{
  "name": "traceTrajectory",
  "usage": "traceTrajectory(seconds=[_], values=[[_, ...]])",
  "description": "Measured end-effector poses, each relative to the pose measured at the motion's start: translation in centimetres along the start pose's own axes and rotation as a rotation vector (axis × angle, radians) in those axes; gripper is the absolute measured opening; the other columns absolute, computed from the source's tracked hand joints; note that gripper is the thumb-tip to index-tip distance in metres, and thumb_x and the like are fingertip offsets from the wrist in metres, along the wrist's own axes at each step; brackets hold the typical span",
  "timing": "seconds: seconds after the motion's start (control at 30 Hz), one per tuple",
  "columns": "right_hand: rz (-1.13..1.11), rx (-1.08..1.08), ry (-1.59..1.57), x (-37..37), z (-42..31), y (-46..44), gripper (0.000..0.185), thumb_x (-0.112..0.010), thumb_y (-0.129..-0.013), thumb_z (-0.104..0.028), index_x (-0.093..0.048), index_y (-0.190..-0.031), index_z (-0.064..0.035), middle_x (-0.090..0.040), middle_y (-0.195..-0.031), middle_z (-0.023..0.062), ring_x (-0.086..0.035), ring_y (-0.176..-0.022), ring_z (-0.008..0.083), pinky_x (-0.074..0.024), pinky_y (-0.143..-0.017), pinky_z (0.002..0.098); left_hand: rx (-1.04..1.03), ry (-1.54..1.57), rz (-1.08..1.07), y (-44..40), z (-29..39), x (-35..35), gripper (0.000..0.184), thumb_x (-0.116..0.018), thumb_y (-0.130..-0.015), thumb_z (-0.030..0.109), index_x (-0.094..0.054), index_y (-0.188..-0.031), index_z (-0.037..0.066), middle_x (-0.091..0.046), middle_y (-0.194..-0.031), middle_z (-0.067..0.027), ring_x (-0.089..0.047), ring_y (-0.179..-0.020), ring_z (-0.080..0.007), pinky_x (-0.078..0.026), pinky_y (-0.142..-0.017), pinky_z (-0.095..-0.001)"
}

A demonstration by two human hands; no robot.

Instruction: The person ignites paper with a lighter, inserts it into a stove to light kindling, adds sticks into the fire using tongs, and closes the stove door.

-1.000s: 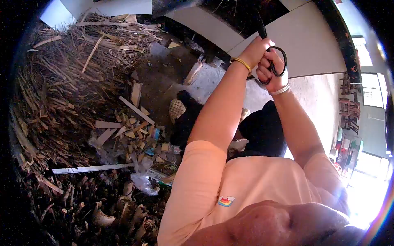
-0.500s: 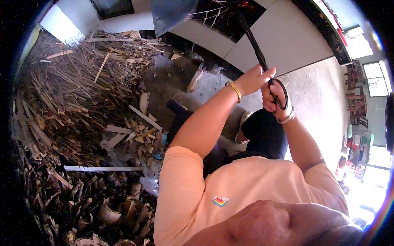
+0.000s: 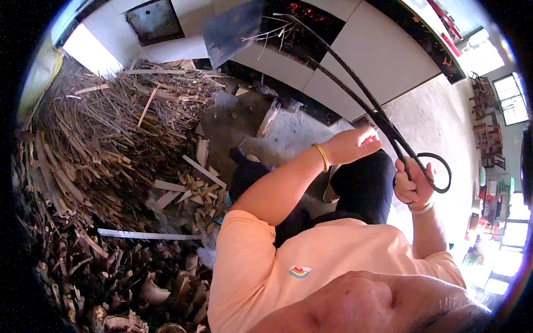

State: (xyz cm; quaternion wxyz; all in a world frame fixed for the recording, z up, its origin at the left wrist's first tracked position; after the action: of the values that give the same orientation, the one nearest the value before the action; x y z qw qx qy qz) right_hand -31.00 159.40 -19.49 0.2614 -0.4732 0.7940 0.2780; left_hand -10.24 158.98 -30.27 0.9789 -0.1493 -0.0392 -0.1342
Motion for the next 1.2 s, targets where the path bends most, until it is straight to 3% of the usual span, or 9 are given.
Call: traceTrajectory(seconds=[0.17, 0.3, 0.37, 0.4, 0.5, 0.6, 0.77, 0.97, 1.2], values=[[0.011, 0.041, -0.043, 0.0, -0.6, -3.1, 0.064, -0.045, -0.086, -0.062, -0.041, -0.107, -0.0015, -0.03, -0.056, -0.0053, -0.026, -0.032, 0.0037, -0.0217, -0.03, 0.0208, -0.101, 0.367, 0.042, -1.4, 0.0, -1.7, 0.057, -0.044, -0.09, 0.058, -0.048, -0.106, 0.003, -0.057, -0.094, -0.0056, -0.054, -0.086, -0.0129, -0.044, -0.083, -0.0296], [0.072, -0.03, -0.075, 1.6, -1.2, -7.5, 0.023, -0.047, -0.087, -0.025, -0.043, -0.095, -0.0042, -0.033, -0.056, -0.004, -0.027, -0.034, 0.0058, -0.0257, -0.033, 0.0218, -0.019, 0.729, 0.286, -2.5, 1.0, -0.9, 0.044, -0.049, -0.092, 0.049, -0.049, -0.103, 0.007, -0.054, -0.089, -0.0027, -0.05, -0.081, -0.0082, -0.044, -0.077, -0.0274], [0.226, 0.016, 0.21, 2.0, -0.2, -9.5, 0.017, -0.047, -0.087, -0.021, -0.043, -0.087, -0.0042, -0.032, -0.054, -0.0026, -0.027, -0.035, 0.0071, -0.0251, -0.034, 0.0223, 0.011, 0.654, 0.315, -3.7, 0.3, 0.4, 0.034, -0.052, -0.093, 0.039, -0.049, -0.1, 0.006, -0.054, -0.087, -0.0018, -0.048, -0.079, -0.0074, -0.042, -0.072, -0.0269], [0.212, 0.04, 0.112, 2.9, 0.3, -10.8, 0.015, -0.046, -0.087, -0.018, -0.041, -0.081, -0.0051, -0.032, -0.053, -0.0015, -0.027, -0.036, 0.0079, -0.0246, -0.034, 0.0229, 0.069, 0.607, 0.512, -4.4, -1.0, 0.4, 0.024, -0.054, -0.091, 0.028, -0.05, -0.097, 0.005, -0.054, -0.085, -0.0016, -0.048, -0.08, -0.0084, -0.042, -0.071, -0.0273], [0.324, 0.111, 0.054, 3.9, 0.4, -14.9, 0.02, -0.047, -0.086, -0.016, -0.039, -0.069, -0.0097, -0.034, -0.053, -0.0033, -0.03, -0.035, 0.006, -0.0255, -0.034, 0.0215, 0.201, 0.523, 0.576, -6.5, -1.6, 4.0, 0.03, -0.053, -0.087, 0.026, -0.049, -0.095, -0.002, -0.056, -0.093, -0.0118, -0.052, -0.085, -0.0185, -0.045, -0.077, -0.033], [0.264, 0.185, 0.031, 5.7, 0.1, -19.6, 0.004, -0.045, -0.088, -0.011, -0.042, -0.086, -0.0122, -0.039, -0.059, -0.0023, -0.033, -0.039, 0.006, -0.0275, -0.037, 0.0213, 0.136, 0.604, 0.545, -8.7, -4.2, 8.1, 0.03, -0.051, -0.084, 0.029, -0.05, -0.089, -0.001, -0.057, -0.087, -0.0115, -0.053, -0.08, -0.0188, -0.045, -0.071, -0.0323], [0.331, 0.173, 0.103, 4.6, 0.4, -23.9, 0.008, -0.05, -0.087, -0.014, -0.043, -0.082, -0.0143, -0.037, -0.059, -0.0037, -0.031, -0.038, 0.0063, -0.0249, -0.036, 0.0217, 0.24, 0.95, 0.533, -8.2, -4.9, 11.4, 0.024, -0.053, -0.083, 0.027, -0.05, -0.087, 0.003, -0.053, -0.071, -0.0054, -0.05, -0.059, -0.0137, -0.044, -0.053, -0.0299], [0.287, 0.105, 0.102, 5.2, -0.1, -22.0, 0.022, -0.047, -0.092, -0.034, -0.046, -0.082, -0.0145, -0.033, -0.055, -0.0049, -0.027, -0.036, 0.0064, -0.0228, -0.034, 0.022, 0.162, 0.572, 0.564, -8.7, -5.8, 10.2, 0.031, -0.057, -0.084, 0.036, -0.053, -0.082, 0.005, -0.052, -0.079, -0.0038, -0.048, -0.072, -0.0132, -0.042, -0.064, -0.0285], [0.254, 0.074, 0.188, 6.6, 0.1, -17.6, 0.036, -0.045, -0.091, -0.048, -0.05, -0.091, -0.013, -0.033, -0.054, -0.0045, -0.025, -0.036, 0.0068, -0.0237, -0.034, 0.0227, 0.165, 0.324, 0.464, -7.4, -3.2, 7.6, 0.043, -0.055, -0.089, 0.043, -0.049, -0.084, 0.001, -0.05, -0.066, -0.0029, -0.047, -0.062, -0.0108, -0.041, -0.056, -0.0291]])
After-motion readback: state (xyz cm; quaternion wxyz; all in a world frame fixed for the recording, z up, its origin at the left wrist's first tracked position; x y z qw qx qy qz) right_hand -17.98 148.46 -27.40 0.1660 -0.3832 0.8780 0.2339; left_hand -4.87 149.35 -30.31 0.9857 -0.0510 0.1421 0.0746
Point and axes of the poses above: each hand's wrist, its own y-axis away from the middle knuckle, its own x-axis out of the back of the hand, z = x × y, the point moved 1 cm from there along -y, towards the middle knuckle
